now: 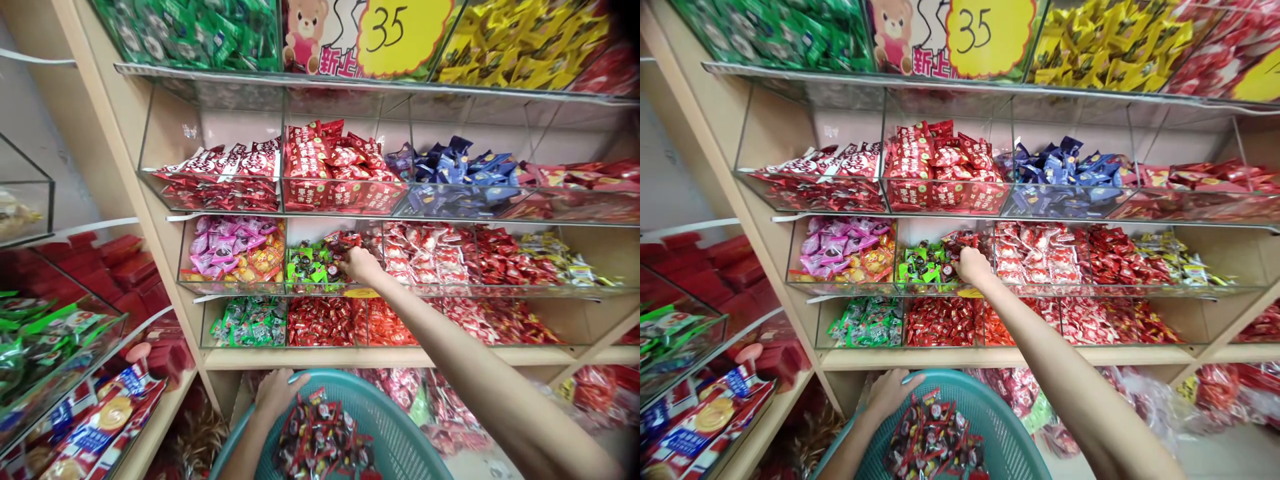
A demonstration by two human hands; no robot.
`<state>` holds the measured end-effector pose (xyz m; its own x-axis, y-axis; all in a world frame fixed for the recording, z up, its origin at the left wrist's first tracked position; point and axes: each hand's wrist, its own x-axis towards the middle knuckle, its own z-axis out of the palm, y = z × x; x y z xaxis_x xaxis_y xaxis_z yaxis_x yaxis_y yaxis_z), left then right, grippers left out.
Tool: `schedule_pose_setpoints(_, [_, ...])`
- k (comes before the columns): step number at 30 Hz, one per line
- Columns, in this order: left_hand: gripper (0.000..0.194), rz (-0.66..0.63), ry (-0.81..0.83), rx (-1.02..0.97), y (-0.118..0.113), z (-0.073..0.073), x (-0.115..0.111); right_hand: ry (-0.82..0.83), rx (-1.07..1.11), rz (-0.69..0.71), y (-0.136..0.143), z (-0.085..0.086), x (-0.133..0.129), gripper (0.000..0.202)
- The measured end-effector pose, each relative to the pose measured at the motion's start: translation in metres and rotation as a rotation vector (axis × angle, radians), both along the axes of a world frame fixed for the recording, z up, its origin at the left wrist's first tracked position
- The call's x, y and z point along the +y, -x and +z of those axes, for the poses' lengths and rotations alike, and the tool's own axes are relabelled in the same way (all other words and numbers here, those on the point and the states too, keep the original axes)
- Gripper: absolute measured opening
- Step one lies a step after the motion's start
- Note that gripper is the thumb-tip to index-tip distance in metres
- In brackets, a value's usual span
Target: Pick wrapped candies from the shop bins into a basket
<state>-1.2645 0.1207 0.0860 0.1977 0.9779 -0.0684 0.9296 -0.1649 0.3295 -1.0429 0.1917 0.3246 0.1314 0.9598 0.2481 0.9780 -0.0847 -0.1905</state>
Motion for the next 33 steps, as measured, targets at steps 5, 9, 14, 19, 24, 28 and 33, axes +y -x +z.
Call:
schedule_pose_setpoints(5, [0.058, 0.018, 0.012, -0.002, 0.001, -0.001, -0.001, -0.041, 0.011, -0.023, 0.001, -0.005, 0.004, 0.031])
schedule_pose_setpoints(9, [0.058, 0.028, -0.001, -0.009, 0.002, -0.005, 0.0, -0.108, 0.001, -0.026, 0.001, -0.003, -0.002, 0.026])
schedule_pose_setpoints(14, [0.058, 0.015, -0.016, -0.005, 0.001, -0.006, 0.002, -0.246, -0.049, -0.013, -0.007, 0.021, -0.025, 0.027])
schedule_pose_setpoints(19, [0.062, 0.012, 0.001, 0.009, -0.001, -0.006, 0.002, -0.533, 0.023, 0.221, -0.018, 0.028, -0.074, 0.021])
schedule_pose_setpoints(24, [0.069, 0.01, 0.037, 0.022, -0.002, -0.011, 0.002, -0.224, 0.28, 0.732, -0.015, -0.041, -0.121, 0.023])
schedule_pose_setpoints(28, [0.069, 0.018, 0.053, 0.026, -0.002, -0.01, 0.0, 0.178, 0.087, 0.726, -0.014, -0.126, -0.135, 0.025])
schedule_pose_setpoints(33, [0.068, 0.028, 0.065, 0.032, -0.002, -0.006, 0.0, 0.393, -0.138, 0.614, -0.025, -0.183, -0.143, 0.022])
